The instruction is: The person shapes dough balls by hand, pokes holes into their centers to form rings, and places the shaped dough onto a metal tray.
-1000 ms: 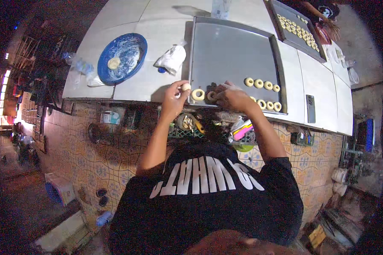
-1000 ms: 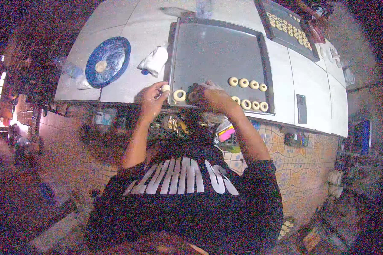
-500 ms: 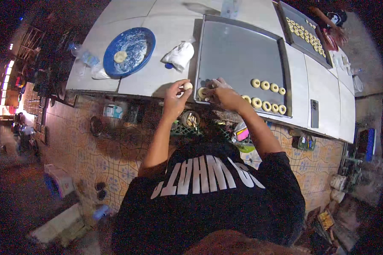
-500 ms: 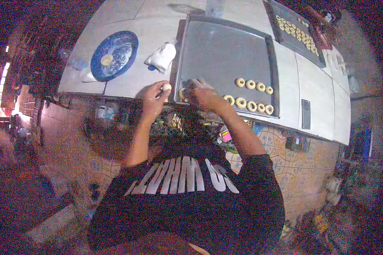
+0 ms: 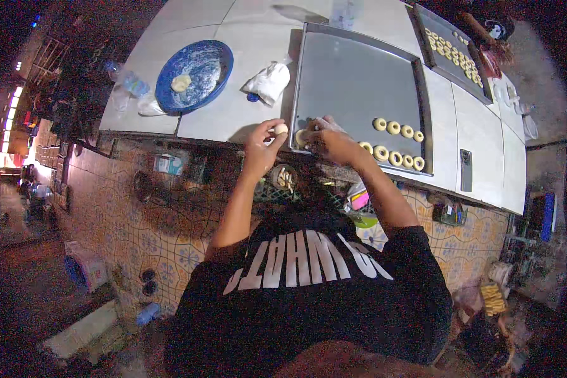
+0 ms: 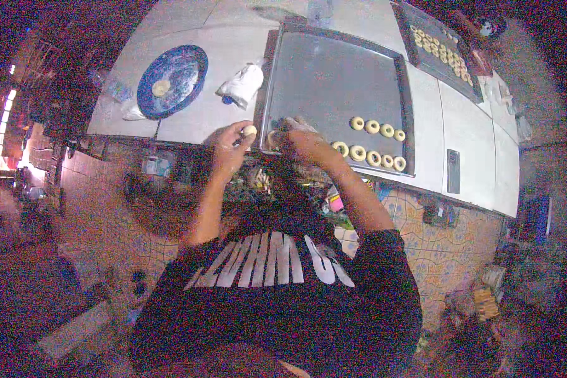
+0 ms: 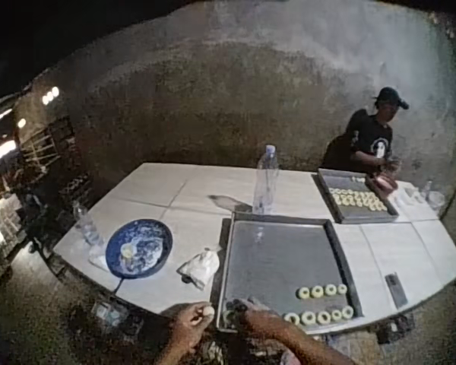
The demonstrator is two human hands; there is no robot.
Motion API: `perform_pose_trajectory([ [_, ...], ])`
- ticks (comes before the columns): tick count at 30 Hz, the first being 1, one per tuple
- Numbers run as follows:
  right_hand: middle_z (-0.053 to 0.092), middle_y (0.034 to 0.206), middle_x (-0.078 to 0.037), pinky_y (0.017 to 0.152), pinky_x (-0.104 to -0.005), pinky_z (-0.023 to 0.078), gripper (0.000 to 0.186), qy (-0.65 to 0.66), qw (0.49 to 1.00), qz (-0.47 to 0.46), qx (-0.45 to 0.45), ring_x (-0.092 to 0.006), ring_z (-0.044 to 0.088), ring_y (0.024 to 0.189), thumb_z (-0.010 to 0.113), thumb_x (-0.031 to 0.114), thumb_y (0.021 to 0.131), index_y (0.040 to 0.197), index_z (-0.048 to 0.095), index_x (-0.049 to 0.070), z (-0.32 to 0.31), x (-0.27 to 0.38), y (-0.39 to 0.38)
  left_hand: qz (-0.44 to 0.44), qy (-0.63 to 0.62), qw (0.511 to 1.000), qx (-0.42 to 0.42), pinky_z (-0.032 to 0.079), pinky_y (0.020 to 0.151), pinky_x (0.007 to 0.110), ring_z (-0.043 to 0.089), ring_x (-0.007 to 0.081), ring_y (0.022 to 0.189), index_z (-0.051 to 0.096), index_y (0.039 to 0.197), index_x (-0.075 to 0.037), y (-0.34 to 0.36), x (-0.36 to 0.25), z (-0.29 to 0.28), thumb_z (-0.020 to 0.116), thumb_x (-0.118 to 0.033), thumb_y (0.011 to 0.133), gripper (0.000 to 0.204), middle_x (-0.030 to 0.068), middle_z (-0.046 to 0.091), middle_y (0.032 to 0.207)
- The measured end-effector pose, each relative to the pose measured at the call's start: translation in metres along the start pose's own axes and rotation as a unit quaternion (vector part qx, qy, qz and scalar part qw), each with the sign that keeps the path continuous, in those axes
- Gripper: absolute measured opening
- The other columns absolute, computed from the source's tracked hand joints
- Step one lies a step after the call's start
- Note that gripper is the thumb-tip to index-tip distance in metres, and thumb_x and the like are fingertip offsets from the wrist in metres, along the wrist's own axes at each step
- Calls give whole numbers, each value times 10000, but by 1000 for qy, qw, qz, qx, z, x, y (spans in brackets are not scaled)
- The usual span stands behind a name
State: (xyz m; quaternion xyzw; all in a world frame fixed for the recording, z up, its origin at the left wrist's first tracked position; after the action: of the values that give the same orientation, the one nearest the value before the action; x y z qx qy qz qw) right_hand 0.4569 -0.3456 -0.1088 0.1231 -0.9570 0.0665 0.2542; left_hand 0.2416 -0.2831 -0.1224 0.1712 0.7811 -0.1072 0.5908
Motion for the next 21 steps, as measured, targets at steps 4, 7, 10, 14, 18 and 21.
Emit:
perform_pose_trajectory([
  [4, 587, 1340, -141, 1075, -479, 445, 490, 6, 997, -34, -65, -394, 506, 1239, 719, 178, 887, 1372, 651, 147, -22, 7, -5, 20, -26, 999, -8, 523, 818, 293, 665, 160, 933, 673, 1282, -64, -2, -2, -2, 715, -89, 946, 339, 51, 714, 1129],
  [7, 619, 1263, -157, 978, -429, 499, 452, 62, 981, 31, -180, -365, 590, 1115, 703, 173, 920, 1361, 647, 92, -26, 10, -19, -55, -137, 989, 27, 529, 848, 284, 685, 175, 985, 653, 1314, -47, -10, -5, 0, 651, -61, 977, 337, 75, 707, 1170],
  [10, 650, 1144, -146, 865, -370, 521, 404, 134, 950, 42, -278, -281, 628, 951, 692, 149, 936, 1327, 652, 55, -31, 30, -30, -145, -400, 897, 117, 558, 940, 329, 690, 213, 1063, 597, 1367, 18, -24, -23, 12, 602, -70, 1021, 357, 124, 688, 1227],
  [14, 654, 1105, -167, 831, -410, 501, 357, 258, 926, 28, -273, -322, 613, 949, 694, 198, 954, 1276, 677, 45, -34, 59, -21, -121, -423, 890, 116, 529, 1016, 361, 620, 231, 1215, 582, 1399, -16, -30, -42, 23, 628, -120, 1016, 400, 117, 630, 1352],
  [18, 659, 1150, -112, 907, -333, 488, 323, 287, 884, 49, -367, -206, 603, 999, 636, 171, 1002, 1293, 662, 32, -36, 64, -5, -195, -256, 946, 38, 565, 907, 348, 659, 157, 1119, 601, 1352, -11, -38, -49, 33, 672, -206, 1028, 386, 45, 677, 1244],
  [21, 591, 1364, -194, 1140, -426, 380, 385, 347, 850, 56, -393, -342, 532, 1316, 553, 176, 1023, 1380, 598, 38, -41, 49, 12, -189, -305, 928, 101, 503, 1034, 399, 598, 195, 1265, 522, 1466, -47, -48, -55, 58, 604, -294, 1065, 479, 62, 618, 1391],
])
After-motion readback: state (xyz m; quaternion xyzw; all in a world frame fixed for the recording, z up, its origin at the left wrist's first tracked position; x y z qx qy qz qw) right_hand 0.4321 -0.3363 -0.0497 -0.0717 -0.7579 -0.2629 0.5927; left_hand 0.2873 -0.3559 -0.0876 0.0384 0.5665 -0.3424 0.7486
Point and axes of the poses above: each hand's wrist, its own y-axis towards the middle knuckle, its own z-axis out of the palm, x = y × z, the point moved 3 cm from there along y, towards the middle knuckle
